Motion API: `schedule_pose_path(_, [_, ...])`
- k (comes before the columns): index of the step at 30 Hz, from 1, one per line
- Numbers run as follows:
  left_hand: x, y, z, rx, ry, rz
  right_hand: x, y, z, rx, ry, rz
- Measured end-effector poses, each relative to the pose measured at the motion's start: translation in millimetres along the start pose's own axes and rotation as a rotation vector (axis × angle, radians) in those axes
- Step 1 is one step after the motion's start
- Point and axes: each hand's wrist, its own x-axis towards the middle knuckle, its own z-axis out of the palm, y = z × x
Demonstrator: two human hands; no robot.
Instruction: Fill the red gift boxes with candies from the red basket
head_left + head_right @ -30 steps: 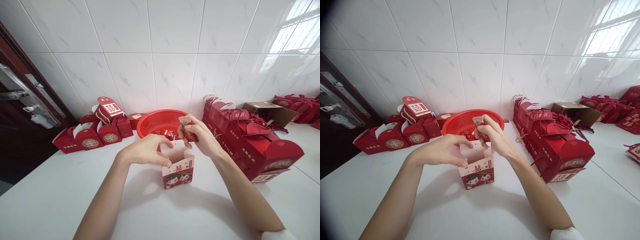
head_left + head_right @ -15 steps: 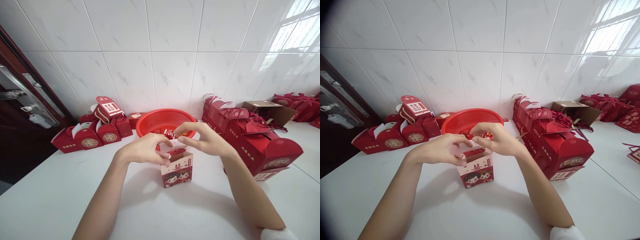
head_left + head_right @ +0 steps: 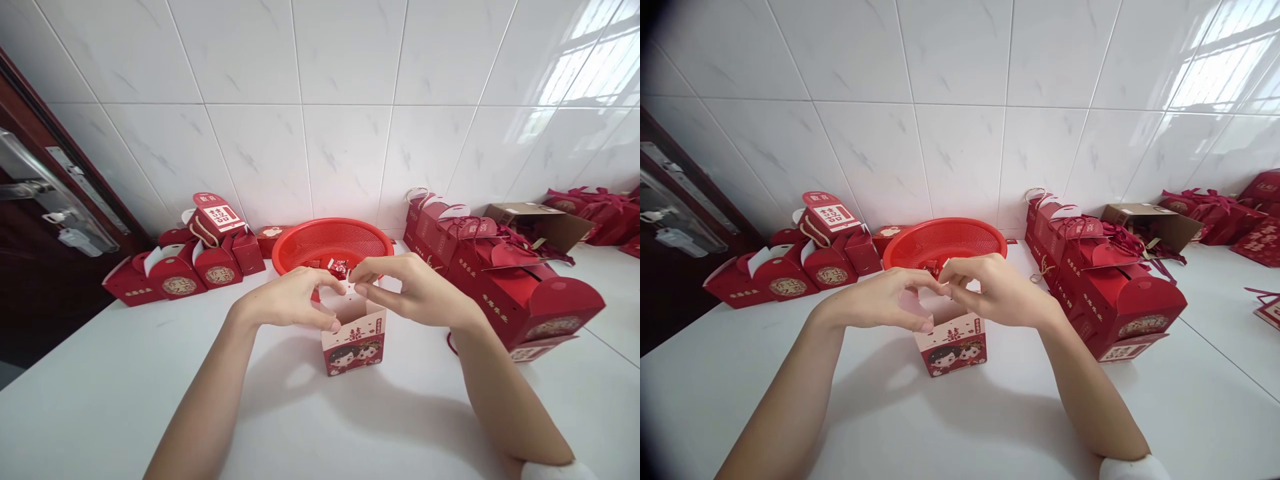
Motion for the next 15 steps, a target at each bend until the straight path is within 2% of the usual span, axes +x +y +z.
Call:
schedule_pose_path(5, [-4,2,-0.9,0.042,0.002,0.035,-3,-2,-4,-0.082,0.071,-0.008])
schedule_pose_path(10, [0,2,3.3,0.099,0.044,0.113,-3,8,-9,-0.275,0.103,0.081])
schedule_pose_path(12, [4,0,6.1,0.096,0.13,0.178,-4,14,-12,-0.328,0.09,0.129])
schedule_pose_path(15, [7,-1,8.4,0.015,0.327,0.255,-5,20,-16,-0.342,0.072,0.184])
